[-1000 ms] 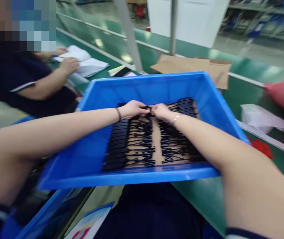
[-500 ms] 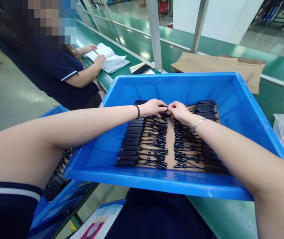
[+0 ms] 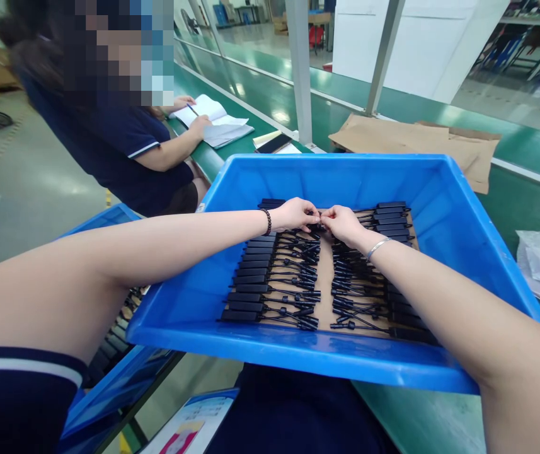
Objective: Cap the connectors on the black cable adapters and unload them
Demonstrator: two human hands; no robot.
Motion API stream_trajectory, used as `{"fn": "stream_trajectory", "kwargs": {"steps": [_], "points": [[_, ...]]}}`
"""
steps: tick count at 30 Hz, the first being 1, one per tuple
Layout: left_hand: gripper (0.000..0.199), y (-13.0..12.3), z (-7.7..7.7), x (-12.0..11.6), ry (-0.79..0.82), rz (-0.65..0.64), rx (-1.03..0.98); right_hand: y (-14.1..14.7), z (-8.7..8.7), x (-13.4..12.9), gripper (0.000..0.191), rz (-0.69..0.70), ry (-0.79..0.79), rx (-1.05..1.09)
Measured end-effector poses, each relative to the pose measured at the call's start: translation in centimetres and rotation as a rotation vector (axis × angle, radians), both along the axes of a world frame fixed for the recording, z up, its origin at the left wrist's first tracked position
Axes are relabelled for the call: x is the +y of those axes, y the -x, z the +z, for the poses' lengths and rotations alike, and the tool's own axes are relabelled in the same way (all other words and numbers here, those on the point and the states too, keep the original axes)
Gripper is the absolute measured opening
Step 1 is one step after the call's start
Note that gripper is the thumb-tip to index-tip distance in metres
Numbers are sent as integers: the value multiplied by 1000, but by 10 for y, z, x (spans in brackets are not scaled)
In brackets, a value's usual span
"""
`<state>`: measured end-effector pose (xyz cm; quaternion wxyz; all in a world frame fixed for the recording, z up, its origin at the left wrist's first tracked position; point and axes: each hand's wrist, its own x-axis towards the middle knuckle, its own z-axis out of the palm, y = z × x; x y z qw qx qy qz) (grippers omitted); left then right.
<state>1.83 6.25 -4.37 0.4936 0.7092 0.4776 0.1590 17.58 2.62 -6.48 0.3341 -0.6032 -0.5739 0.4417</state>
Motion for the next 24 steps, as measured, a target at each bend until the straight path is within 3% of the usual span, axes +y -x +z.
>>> {"fn": "stream_trajectory", "kwargs": {"steps": [12,24], "points": [[4,-5,11,-9,105,78,16,5,1,-1,9,19,65,-210],[5,0,9,-2,79,34,-10,2,24,-5,25,-54,250,65]]}}
